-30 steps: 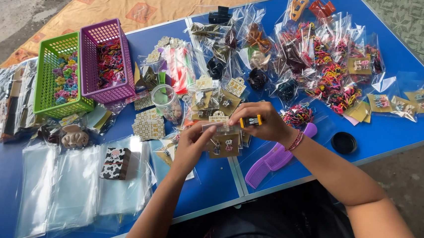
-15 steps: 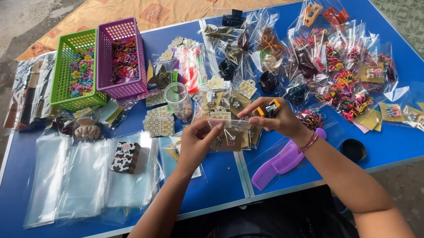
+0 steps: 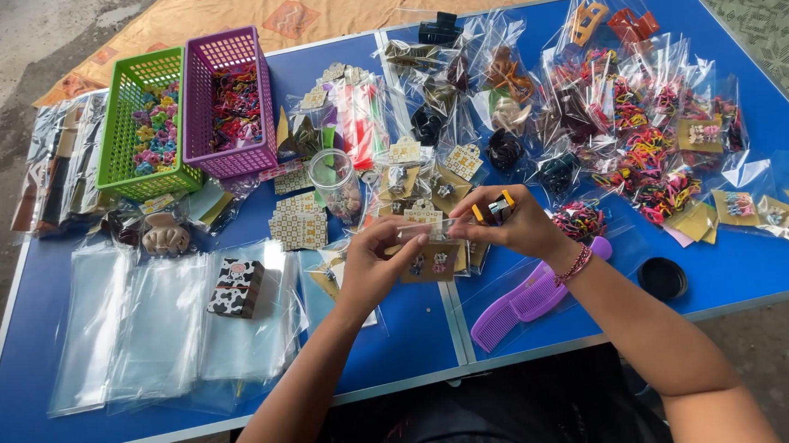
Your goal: The person is packaging hair clips by placing them on cardboard backings, inserting them into small plastic bags, and stapling the bags shut.
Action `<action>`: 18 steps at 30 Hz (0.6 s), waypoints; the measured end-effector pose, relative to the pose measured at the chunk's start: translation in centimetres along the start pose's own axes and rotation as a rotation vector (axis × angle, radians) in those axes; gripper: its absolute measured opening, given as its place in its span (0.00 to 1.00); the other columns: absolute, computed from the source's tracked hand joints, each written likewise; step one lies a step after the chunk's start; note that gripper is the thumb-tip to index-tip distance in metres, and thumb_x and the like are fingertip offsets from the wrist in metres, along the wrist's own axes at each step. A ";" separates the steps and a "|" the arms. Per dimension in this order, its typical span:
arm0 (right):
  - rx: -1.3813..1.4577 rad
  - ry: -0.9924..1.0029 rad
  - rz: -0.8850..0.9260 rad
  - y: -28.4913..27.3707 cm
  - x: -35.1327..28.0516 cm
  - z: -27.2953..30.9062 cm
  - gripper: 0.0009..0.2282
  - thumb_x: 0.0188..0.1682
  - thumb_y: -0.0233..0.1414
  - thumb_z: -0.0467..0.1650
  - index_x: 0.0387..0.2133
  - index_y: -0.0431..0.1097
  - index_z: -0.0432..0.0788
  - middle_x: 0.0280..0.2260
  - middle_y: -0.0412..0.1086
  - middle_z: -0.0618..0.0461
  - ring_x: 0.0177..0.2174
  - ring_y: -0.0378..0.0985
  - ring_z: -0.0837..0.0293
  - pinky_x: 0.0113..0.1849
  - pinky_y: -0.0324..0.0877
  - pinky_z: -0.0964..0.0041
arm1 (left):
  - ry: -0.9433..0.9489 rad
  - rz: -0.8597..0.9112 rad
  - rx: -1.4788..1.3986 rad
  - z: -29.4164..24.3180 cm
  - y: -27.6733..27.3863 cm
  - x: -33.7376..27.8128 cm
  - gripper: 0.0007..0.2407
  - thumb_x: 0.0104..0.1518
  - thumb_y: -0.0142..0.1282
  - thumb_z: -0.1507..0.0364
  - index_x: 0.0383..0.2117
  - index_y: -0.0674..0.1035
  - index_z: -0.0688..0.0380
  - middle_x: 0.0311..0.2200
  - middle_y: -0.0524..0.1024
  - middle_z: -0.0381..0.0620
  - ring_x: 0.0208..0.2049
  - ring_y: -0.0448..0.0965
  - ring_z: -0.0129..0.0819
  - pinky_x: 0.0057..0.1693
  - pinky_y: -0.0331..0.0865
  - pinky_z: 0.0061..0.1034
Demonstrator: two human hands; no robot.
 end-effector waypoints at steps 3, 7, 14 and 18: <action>0.013 -0.016 0.004 0.0 0.1 0.2 0.10 0.39 0.68 0.22 0.33 0.80 0.40 0.21 0.77 0.48 0.15 0.64 0.68 0.20 0.62 0.76 | 0.001 0.013 -0.015 0.6 -0.1 -0.1 0.08 0.54 0.70 0.70 0.30 0.86 0.64 0.31 0.82 0.56 0.30 0.77 0.28 0.33 0.70 0.23; 0.092 -0.032 0.037 0.1 0.2 0.8 0.10 0.39 0.68 0.23 0.34 0.79 0.38 0.19 0.75 0.47 0.12 0.65 0.68 0.18 0.63 0.78 | -0.031 0.037 -0.042 1.7 -0.6 -0.1 0.09 0.56 0.68 0.71 0.36 0.86 0.65 0.35 0.82 0.59 0.33 0.84 0.45 0.39 0.78 0.33; 0.334 0.026 0.010 -1.2 -0.2 -2.8 0.09 0.45 0.62 0.25 0.38 0.76 0.33 0.21 0.76 0.46 0.10 0.67 0.68 0.15 0.62 0.78 | -0.027 0.043 -0.048 2.1 -0.6 -0.2 0.09 0.56 0.67 0.72 0.36 0.86 0.66 0.37 0.82 0.60 0.36 0.85 0.50 0.42 0.80 0.38; 0.201 -0.028 0.033 -0.4 0.1 -0.8 0.11 0.38 0.67 0.22 0.34 0.77 0.33 0.16 0.72 0.48 0.10 0.68 0.68 0.16 0.61 0.79 | -0.032 0.055 -0.056 2.1 -0.8 -0.1 0.08 0.58 0.66 0.71 0.36 0.86 0.65 0.38 0.82 0.58 0.39 0.85 0.49 0.45 0.80 0.40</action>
Point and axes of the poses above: each hand's wrist, its own x-axis towards the middle knuckle, its own y-axis out of the palm, z = x × y, the point moved 2 cm from there along x, towards the middle knuckle
